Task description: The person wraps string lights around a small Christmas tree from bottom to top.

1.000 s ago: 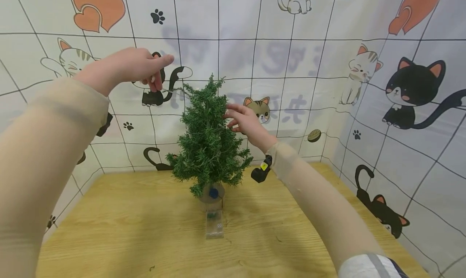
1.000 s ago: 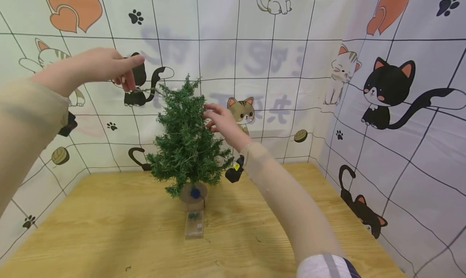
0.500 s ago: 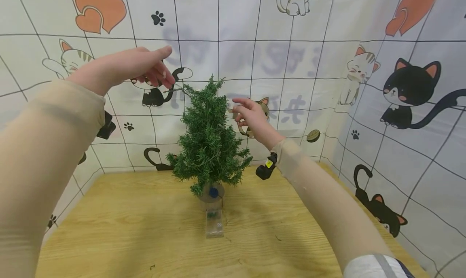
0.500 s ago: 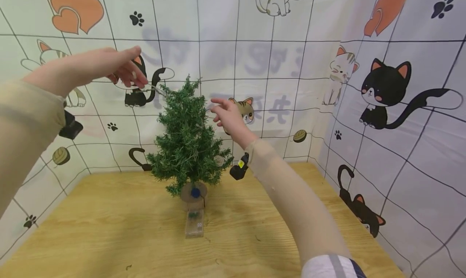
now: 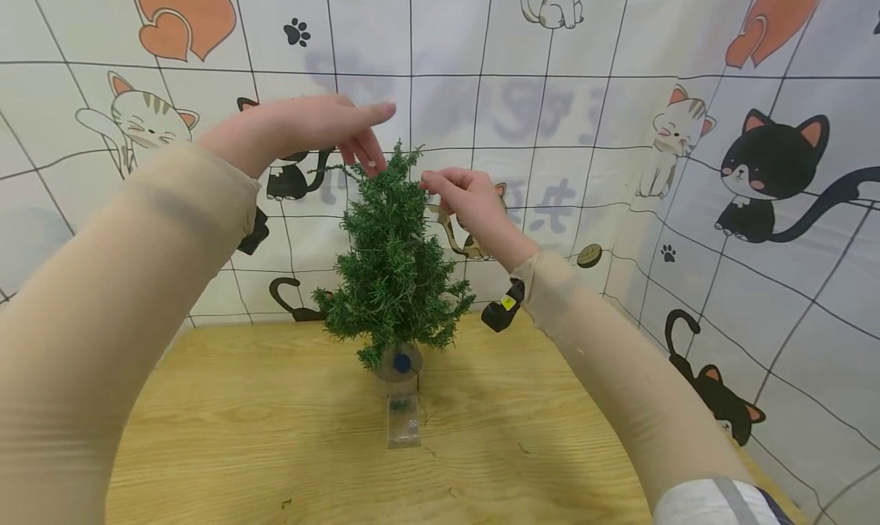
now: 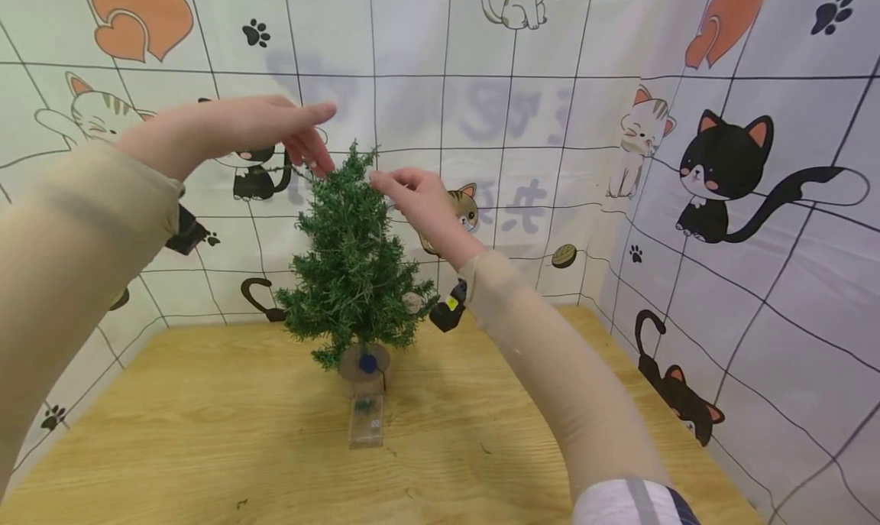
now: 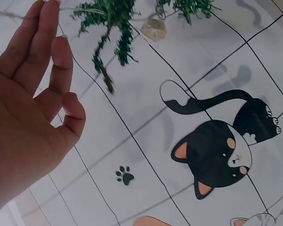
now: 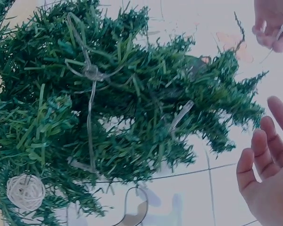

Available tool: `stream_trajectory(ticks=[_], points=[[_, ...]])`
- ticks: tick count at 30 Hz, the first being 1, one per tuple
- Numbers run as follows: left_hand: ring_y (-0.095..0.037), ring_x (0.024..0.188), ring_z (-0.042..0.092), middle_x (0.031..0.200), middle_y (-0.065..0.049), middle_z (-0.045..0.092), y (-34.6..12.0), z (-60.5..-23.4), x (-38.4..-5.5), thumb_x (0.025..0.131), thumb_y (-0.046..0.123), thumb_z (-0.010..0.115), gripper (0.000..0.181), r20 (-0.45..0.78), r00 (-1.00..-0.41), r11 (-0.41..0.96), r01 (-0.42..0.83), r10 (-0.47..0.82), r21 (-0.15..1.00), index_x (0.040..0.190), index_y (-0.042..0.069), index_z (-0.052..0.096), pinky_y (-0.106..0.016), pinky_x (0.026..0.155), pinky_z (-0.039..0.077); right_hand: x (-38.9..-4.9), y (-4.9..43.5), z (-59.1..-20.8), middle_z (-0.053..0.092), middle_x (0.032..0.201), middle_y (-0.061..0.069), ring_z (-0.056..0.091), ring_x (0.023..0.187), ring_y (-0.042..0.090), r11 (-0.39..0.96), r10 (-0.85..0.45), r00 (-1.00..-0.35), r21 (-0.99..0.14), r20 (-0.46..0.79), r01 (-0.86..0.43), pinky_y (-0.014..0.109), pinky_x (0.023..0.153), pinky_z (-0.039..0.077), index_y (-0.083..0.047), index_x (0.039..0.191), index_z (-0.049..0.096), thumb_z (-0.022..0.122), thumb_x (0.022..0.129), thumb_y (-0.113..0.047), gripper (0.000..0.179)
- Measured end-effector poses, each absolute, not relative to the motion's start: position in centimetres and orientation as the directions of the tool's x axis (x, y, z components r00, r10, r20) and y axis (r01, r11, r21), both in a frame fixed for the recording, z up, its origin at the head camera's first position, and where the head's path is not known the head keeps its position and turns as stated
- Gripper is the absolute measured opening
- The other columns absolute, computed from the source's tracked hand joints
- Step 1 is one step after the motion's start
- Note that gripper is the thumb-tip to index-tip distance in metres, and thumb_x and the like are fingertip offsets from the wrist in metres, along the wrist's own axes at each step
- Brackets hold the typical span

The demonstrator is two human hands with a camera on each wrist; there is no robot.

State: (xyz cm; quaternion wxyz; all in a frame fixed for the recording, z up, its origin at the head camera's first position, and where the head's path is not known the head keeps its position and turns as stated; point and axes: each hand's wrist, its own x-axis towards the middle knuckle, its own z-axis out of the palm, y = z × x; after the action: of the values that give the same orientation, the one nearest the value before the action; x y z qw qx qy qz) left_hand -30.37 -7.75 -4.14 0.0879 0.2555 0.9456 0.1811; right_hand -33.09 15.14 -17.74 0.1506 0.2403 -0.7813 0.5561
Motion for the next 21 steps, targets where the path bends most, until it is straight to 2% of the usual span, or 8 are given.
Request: stream_trajectory(ticks=[2, 5, 6, 7, 10, 16, 21], points=[[-0.027, 0.116, 0.048, 0.122, -0.006, 0.065, -6.9, -4.3, -30.1, 0.095, 0.07, 0.017, 0.083, -0.115, -0.836, 0.811, 0.474, 0.537, 0.343, 0.121, 0.01, 0.068, -0.051, 0.11, 0.02, -32.8, 15.0, -17.5, 0.061, 0.096, 0.001, 0.052, 0.079, 0.019, 0.302, -0.255, -0.827, -0.771, 0.502, -0.561, 0.031, 0.067, 0.041, -0.01, 0.109, 0.072, 0.058, 0.096, -0.045, 0.04], [-0.027, 0.118, 0.049, 0.121, -0.007, 0.065, -5.9, -4.7, -29.8, 0.096, 0.069, 0.018, 0.082, -0.169, -0.817, 0.818, 0.49, 0.551, 0.302, 0.12, 0.009, 0.068, -0.05, 0.109, 0.024, -32.3, 14.6, -17.2, 0.061, 0.113, -0.003, 0.054, 0.098, 0.017, 0.334, -0.312, -0.805, -0.735, 0.504, -0.59, 0.036, 0.088, 0.041, -0.007, 0.105, 0.074, 0.059, 0.096, -0.041, 0.037], [-0.027, 0.117, 0.049, 0.121, -0.008, 0.065, -5.6, -4.8, -29.8, 0.096, 0.068, 0.019, 0.081, -0.18, -0.812, 0.818, 0.493, 0.555, 0.296, 0.119, 0.008, 0.068, -0.05, 0.108, 0.025, -32.2, 14.4, -17.1, 0.061, 0.112, -0.001, 0.054, 0.099, 0.017, 0.342, -0.325, -0.799, -0.725, 0.506, -0.598, 0.038, 0.089, 0.042, -0.008, 0.103, 0.075, 0.061, 0.096, -0.039, 0.036], [-0.027, 0.118, 0.049, 0.121, -0.008, 0.065, -5.3, -4.9, -29.7, 0.096, 0.068, 0.019, 0.081, -0.192, -0.81, 0.82, 0.493, 0.555, 0.291, 0.119, 0.008, 0.069, -0.05, 0.107, 0.026, -32.1, 14.2, -17.1, 0.061, 0.11, 0.0, 0.052, 0.1, 0.016, 0.351, -0.334, -0.793, -0.714, 0.51, -0.606, 0.038, 0.087, 0.042, -0.008, 0.101, 0.075, 0.062, 0.095, -0.038, 0.033], [-0.029, 0.116, 0.049, 0.122, -0.009, 0.064, -4.7, -5.2, -29.7, 0.097, 0.067, 0.019, 0.08, -0.222, -0.806, 0.829, 0.49, 0.548, 0.27, 0.119, 0.009, 0.069, -0.051, 0.107, 0.026, -31.9, 13.8, -17.2, 0.059, 0.1, 0.004, 0.049, 0.09, 0.02, 0.38, -0.345, -0.784, -0.686, 0.517, -0.62, 0.037, 0.079, 0.041, -0.009, 0.096, 0.077, 0.068, 0.091, -0.036, 0.028], [-0.03, 0.116, 0.048, 0.126, -0.007, 0.062, -4.0, -5.7, -29.9, 0.097, 0.066, 0.017, 0.079, -0.25, -0.796, 0.832, 0.502, 0.551, 0.236, 0.128, 0.008, 0.063, -0.051, 0.107, 0.026, -31.6, 13.7, -17.4, 0.055, 0.092, 0.004, 0.042, 0.076, 0.023, 0.443, -0.349, -0.777, -0.639, 0.523, -0.629, 0.032, 0.068, 0.035, -0.011, 0.092, 0.078, 0.072, 0.089, -0.028, 0.019], [-0.03, 0.106, 0.056, 0.115, -0.011, 0.066, -4.4, -6.0, -29.9, 0.1, 0.061, 0.022, 0.073, -0.121, -0.809, 0.801, 0.528, 0.576, 0.282, 0.126, 0.006, 0.063, -0.044, 0.098, 0.039, -31.1, 14.4, -17.1, 0.055, 0.095, 0.005, 0.04, 0.077, 0.024, 0.551, -0.362, -0.774, -0.55, 0.52, -0.627, 0.034, 0.068, 0.034, -0.01, 0.096, 0.077, 0.068, 0.092, -0.023, 0.016]])
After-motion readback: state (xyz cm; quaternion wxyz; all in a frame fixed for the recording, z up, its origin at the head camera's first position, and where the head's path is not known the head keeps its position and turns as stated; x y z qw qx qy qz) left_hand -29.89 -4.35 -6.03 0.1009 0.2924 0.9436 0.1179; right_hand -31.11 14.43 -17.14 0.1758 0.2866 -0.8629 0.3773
